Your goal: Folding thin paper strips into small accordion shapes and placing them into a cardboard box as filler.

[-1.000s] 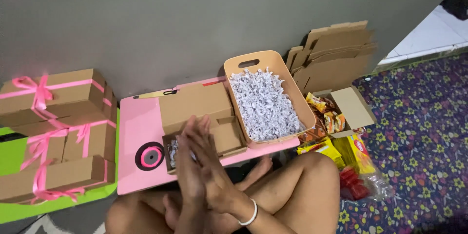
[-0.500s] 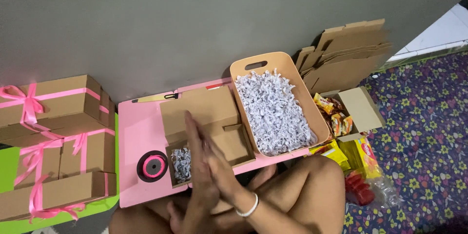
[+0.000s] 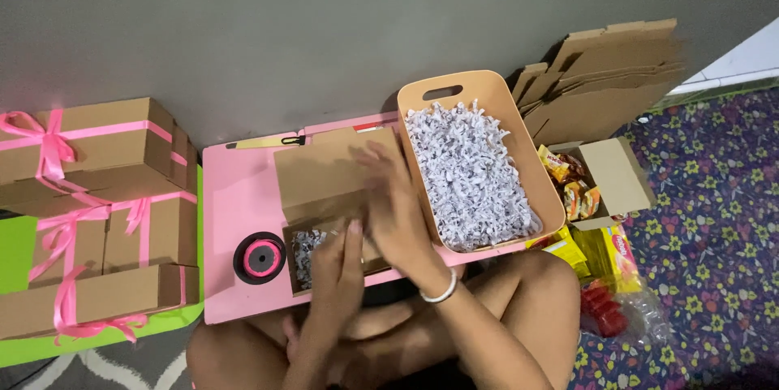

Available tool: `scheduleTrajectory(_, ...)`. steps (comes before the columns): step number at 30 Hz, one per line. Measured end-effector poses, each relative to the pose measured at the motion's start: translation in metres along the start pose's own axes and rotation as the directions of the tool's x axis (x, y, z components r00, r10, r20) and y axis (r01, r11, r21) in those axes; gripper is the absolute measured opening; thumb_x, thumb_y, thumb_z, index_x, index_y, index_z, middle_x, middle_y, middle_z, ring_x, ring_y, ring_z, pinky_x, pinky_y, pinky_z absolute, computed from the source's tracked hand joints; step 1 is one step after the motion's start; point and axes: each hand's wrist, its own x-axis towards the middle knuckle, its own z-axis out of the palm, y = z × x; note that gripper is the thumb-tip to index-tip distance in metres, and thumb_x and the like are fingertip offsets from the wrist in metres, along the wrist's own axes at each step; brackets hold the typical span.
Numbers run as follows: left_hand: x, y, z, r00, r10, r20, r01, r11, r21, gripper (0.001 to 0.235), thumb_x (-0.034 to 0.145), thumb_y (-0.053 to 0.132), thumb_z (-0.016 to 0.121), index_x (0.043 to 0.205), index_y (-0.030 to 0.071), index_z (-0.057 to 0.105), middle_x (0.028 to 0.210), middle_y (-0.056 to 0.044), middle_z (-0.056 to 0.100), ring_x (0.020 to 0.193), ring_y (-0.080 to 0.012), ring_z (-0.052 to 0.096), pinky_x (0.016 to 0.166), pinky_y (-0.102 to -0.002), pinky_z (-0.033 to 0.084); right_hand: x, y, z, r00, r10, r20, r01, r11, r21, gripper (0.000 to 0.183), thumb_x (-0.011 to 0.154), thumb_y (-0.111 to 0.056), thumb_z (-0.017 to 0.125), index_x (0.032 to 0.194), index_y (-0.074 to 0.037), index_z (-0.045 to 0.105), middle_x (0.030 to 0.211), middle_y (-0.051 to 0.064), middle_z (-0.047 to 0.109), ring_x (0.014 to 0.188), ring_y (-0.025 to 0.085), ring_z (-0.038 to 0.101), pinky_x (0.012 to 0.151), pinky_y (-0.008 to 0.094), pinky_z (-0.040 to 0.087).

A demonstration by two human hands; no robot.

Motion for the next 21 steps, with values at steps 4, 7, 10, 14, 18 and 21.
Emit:
scheduleTrajectory(4,0.016,-0.001,-0.015,0.985,0.12,0.124,-0.146,0.963,0.226,0.047,0.105,0.03,0.044,0.139,0.001,0.059,0.142,-0.023,0.061,0.133,-0.0359,0.059,0.11,-0.046,0.045,0.012,0.013,-0.063,0.957,-0.104,-0.269,0.014,0.948,-0.318,0.027,0.109,-0.019,0.049,0.096,-0.005,0.068,0.089,0.008,0.07,0.084,0.02,0.067,0.078,0.034,0.053)
scheduleTrajectory(7,0.014,0.039,-0.032,0.799,-0.453,0.396,0.389,0.891,0.236,0.065,0.097,0.047,0.039,0.16,0.035,0.032,0.172,0.009,0.026,0.161,-0.0289,-0.003,0.125,-0.054,0.005,0.032,-0.01,-0.131,0.986,0.131,-0.105,-0.168,0.756,-0.632,0.016,0.103,-0.004,0.061,0.109,0.005,0.072,0.103,0.02,0.075,0.086,0.03,0.074,0.082,0.04,0.06)
scheduleTrajectory(10,0.006,0.019,-0.038,0.893,-0.031,0.45,0.047,0.999,-0.024,0.067,0.1,0.031,0.039,0.162,0.012,0.023,0.17,-0.008,0.028,0.159,-0.0278,0.018,0.126,-0.05,0.006,0.039,0.043,-0.158,0.897,0.404,-0.181,-0.376,0.48,-0.792,0.029,0.096,0.006,0.054,0.079,-0.005,0.075,0.075,0.013,0.073,0.065,0.031,0.068,0.06,0.045,0.058)
scheduleTrajectory(14,0.009,0.009,-0.041,0.963,-0.003,0.271,0.012,0.999,-0.032,0.062,0.099,0.028,0.04,0.158,0.013,0.033,0.162,-0.012,0.043,0.15,-0.0264,0.042,0.12,-0.048,0.028,0.041,0.086,-0.175,0.911,0.4,-0.099,-0.228,0.287,-0.93,0.019,0.091,-0.015,0.06,0.075,-0.009,0.069,0.076,0.022,0.07,0.074,0.049,0.065,0.058,0.059,0.05)
scheduleTrajectory(18,0.003,-0.006,-0.05,0.983,0.155,-0.101,-0.148,0.986,0.07,0.027,0.096,0.015,0.07,0.121,0.002,0.069,0.111,-0.016,0.074,0.103,-0.0357,0.074,0.095,-0.047,0.054,0.045,0.112,-0.176,0.857,0.501,-0.119,-0.232,0.17,-0.958,0.011,0.092,-0.029,0.075,0.095,-0.023,0.084,0.081,0.009,0.078,0.077,0.036,0.077,0.062,0.049,0.062)
scheduleTrajectory(21,0.001,-0.005,-0.055,0.974,0.149,-0.173,-0.139,0.988,0.068,0.015,0.093,0.013,0.075,0.107,0.007,0.076,0.101,-0.011,0.078,0.094,-0.033,0.076,0.087,-0.043,0.057,0.045,0.112,-0.184,0.879,0.466,-0.103,-0.216,0.196,-0.957,0.015,0.093,-0.025,0.071,0.102,-0.021,0.083,0.09,0.011,0.08,0.083,0.041,0.077,0.07,0.054,0.063)
